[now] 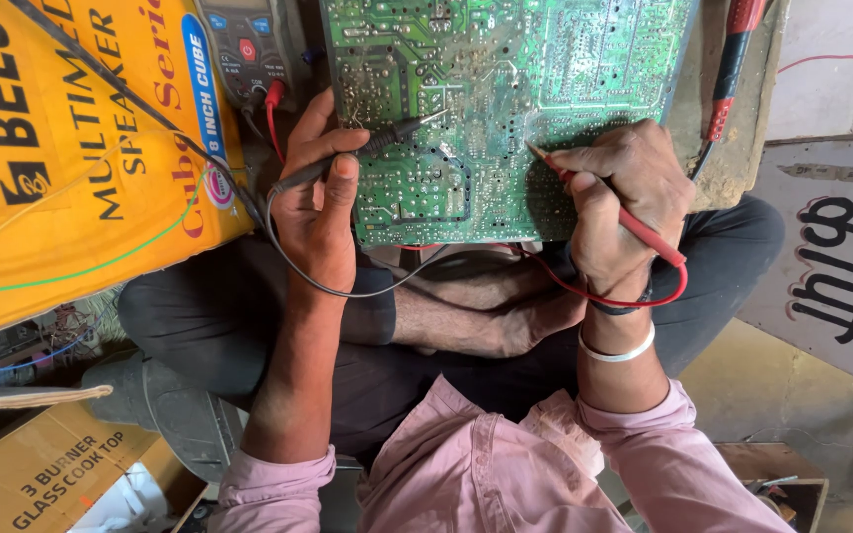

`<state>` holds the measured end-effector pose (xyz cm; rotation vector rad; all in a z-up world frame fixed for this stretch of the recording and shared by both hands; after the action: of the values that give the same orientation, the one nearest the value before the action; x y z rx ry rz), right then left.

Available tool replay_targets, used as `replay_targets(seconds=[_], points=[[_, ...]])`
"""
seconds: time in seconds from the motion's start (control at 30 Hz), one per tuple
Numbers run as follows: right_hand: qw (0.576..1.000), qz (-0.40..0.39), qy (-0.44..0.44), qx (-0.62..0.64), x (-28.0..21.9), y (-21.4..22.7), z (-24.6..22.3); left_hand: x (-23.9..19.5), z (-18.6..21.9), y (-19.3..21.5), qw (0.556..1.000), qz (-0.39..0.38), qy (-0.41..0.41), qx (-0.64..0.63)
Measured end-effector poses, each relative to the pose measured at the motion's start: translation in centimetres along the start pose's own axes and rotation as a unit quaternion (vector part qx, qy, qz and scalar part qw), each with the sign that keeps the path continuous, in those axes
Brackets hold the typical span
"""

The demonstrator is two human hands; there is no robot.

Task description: The person uses a multimeter to test various points on a green circuit board. They move the probes across different solder joints and components, occasionally picking up and examining a small black component before continuing the testing process.

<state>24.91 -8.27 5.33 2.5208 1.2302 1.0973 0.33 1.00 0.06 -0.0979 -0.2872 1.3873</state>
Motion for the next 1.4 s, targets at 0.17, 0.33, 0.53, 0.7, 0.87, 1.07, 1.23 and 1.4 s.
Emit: replay_targets(seconds=[0.17, 0.33, 0.53, 0.7, 0.87, 1.07, 1.23, 1.4], points=[[1.000, -0.005, 0.010, -0.011, -0.2, 0.2, 0.3, -0.1, 0.2, 0.0, 1.000, -0.005, 0.000, 0.005], [0.998, 0.046, 0.003, 0.046, -0.6, -0.2, 1.2, -0.1, 0.2, 0.0, 1.000, -0.010, -0.009, 0.006], [0.996, 0.060, 0.007, 0.067, -0.9, -0.2, 1.6, 0.0, -0.1, 0.2, 1.000, 0.001, 0.003, 0.013], [0.997, 0.049, 0.010, 0.057, -0.8, 0.0, 1.4, -0.1, -0.2, 0.3, 1.000, 0.001, 0.009, 0.001], [0.996, 0.051, 0.021, 0.064, -0.4, -0.2, 1.2, 0.0, -0.2, 0.3, 1.000, -0.002, 0.004, 0.005], [0.989, 0.118, -0.041, 0.077, -1.0, -0.7, 1.1, 0.0, -0.1, 0.3, 1.000, -0.003, 0.003, -0.006], [0.990, 0.125, -0.049, 0.037, -1.2, -0.6, 0.9, 0.0, -0.1, 0.2, 1.000, -0.004, 0.004, -0.008], [0.991, 0.109, -0.061, 0.040, -1.1, -0.5, 0.8, -0.1, -0.1, 0.2, 1.000, -0.003, 0.005, -0.020]])
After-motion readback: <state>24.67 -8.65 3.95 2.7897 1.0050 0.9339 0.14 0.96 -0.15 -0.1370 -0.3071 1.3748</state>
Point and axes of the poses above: each hand's wrist, its own x-axis towards the middle knuckle, its own y-axis out of the back of the hand, z = x × y, the point moved 1 cm from there along x, towards the middle knuckle, and after that the axes turned 8 degrees about z, right-handed, at the moved point
